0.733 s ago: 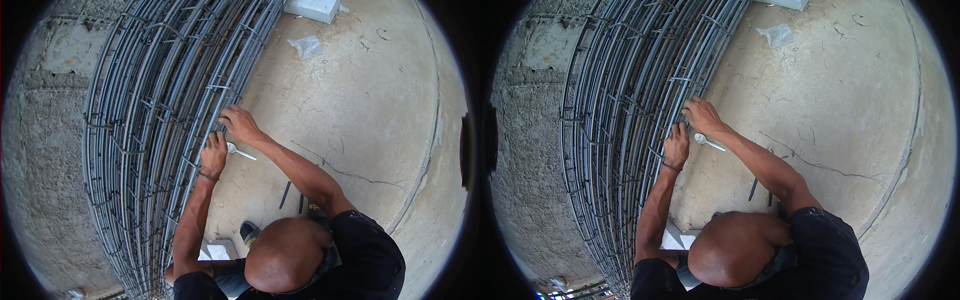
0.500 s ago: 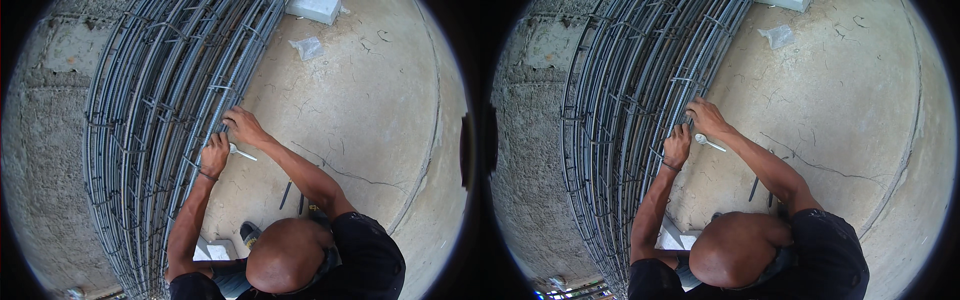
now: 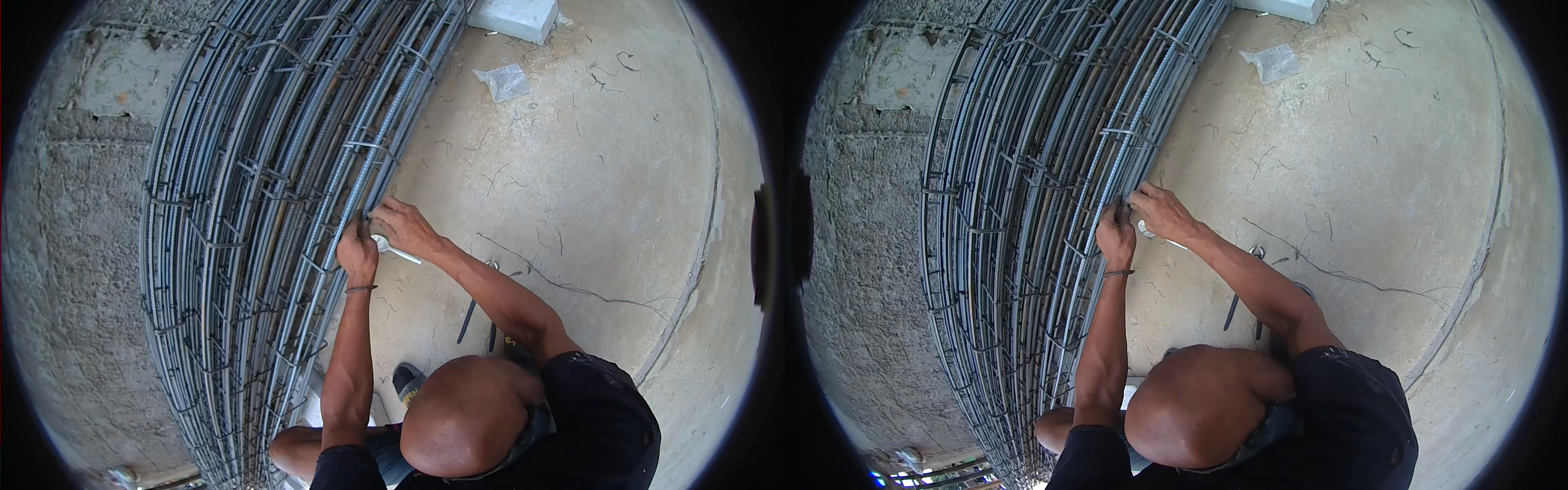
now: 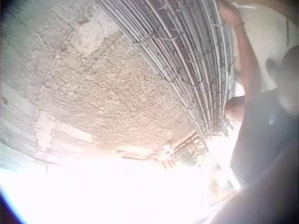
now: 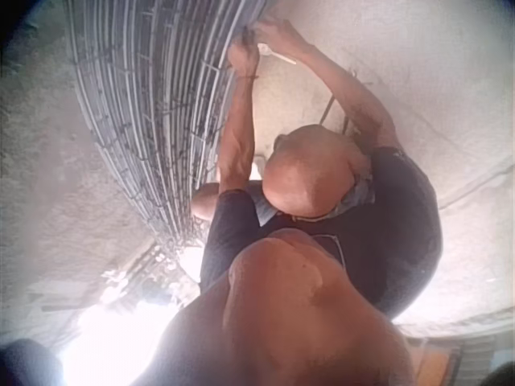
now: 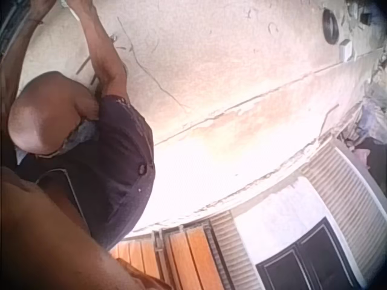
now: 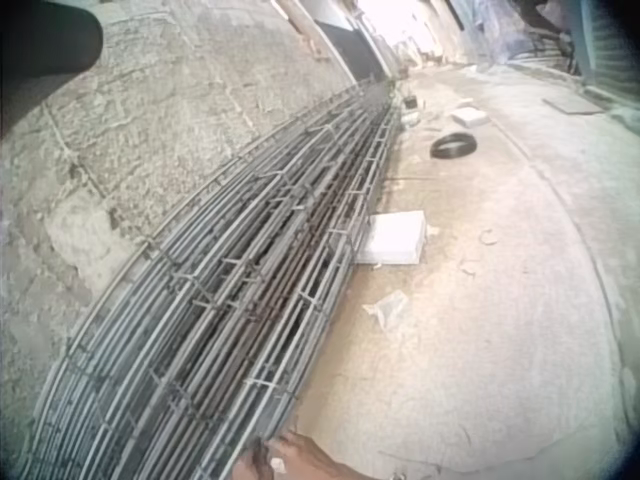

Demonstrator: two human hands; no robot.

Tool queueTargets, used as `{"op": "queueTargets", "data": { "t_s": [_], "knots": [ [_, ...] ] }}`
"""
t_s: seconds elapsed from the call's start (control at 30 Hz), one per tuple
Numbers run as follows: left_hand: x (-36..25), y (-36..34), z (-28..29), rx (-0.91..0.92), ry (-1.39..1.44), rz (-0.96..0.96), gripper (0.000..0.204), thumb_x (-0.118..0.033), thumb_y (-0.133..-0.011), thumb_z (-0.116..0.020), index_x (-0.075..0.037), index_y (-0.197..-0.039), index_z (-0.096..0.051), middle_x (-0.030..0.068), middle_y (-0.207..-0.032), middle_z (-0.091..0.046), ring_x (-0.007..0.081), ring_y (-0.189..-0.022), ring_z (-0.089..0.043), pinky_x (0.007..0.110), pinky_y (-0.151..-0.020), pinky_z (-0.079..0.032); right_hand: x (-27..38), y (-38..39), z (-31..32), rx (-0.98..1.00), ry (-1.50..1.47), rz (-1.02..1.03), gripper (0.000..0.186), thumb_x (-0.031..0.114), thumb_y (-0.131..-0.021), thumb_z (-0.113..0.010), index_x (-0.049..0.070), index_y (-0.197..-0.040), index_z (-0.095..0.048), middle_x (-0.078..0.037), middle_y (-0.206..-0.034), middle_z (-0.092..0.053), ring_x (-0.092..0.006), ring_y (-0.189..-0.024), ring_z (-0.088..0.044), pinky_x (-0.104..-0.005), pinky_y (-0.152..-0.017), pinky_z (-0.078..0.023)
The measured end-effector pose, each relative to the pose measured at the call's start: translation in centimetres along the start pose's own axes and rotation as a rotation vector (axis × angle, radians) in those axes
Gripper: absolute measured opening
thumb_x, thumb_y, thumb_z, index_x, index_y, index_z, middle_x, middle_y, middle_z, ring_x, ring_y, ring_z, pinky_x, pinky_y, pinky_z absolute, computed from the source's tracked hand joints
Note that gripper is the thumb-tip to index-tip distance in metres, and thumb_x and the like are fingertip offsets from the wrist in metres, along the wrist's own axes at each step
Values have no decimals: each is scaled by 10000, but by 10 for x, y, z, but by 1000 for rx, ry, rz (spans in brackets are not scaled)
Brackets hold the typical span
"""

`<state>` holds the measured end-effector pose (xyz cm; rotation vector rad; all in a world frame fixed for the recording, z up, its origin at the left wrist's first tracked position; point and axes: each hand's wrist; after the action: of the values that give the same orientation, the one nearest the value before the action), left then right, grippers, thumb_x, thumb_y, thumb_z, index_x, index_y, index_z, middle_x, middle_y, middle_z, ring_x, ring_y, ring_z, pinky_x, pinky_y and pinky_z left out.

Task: The person ties pieces of steel rebar together using thin wire, wrapping the wire around the joints and twisting it tightly by hand and then with pliers.

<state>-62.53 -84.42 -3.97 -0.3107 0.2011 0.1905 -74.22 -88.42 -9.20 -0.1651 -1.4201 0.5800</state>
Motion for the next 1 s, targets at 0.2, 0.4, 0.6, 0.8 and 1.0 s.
{"op": "queueTargets", "data": {
  "t_s": [0.2,0.4,0.6,0.8,1.0],
  "knots": [
    [-15,-5,10,99,182,222,410,-390,-924,-515,-62,-1132,-643,178,-974,-674,347,-901,-645,386,-807,-488,-8,6,-1,-34,-110,-62,149,-7,-800,-585,19,-939,-634,-148,-905,-593,-334,-802,-613,-404,-717,-504],
    [-4,-2,-5,-20,135,122,364,-371,-905,-550,-82,-1092,-669,161,-954,-680,318,-869,-656,390,-774,-494,-25,-9,-12,42,-183,-245,133,17,-790,-620,-3,-919,-648,-158,-850,-649,-311,-770,-643,-357,-677,-508],
    [11,-4,-14,-111,-34,-182,236,-198,-880,-587,-42,-1043,-658,184,-845,-666,338,-721,-651,409,-640,-514,-25,-16,-12,62,-546,-573,174,54,-770,-653,-36,-918,-639,-165,-820,-667,-285,-718,-655,-349,-663,-506],
    [16,-1,-16,-177,-171,-277,179,-135,-858,-600,-16,-988,-632,203,-785,-647,338,-645,-640,420,-552,-513,23,-22,11,-147,-60,-219,136,86,-779,-663,4,-886,-644,-147,-824,-651,-303,-742,-639,-376,-672,-503],
    [6,1,-19,-191,-110,-162,163,-164,-839,-611,-18,-905,-640,181,-790,-657,341,-648,-643,418,-543,-508,36,-28,9,-54,-140,-288,205,166,-851,-650,-34,-895,-650,-147,-843,-642,-227,-702,-633,-384,-640,-495]
  ]
}}
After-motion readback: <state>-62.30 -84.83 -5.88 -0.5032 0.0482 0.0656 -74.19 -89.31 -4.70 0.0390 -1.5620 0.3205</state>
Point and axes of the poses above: each hand's wrist, its own y-axis away from the middle knuckle, its own z-axis out of the back of the hand, x = y × z
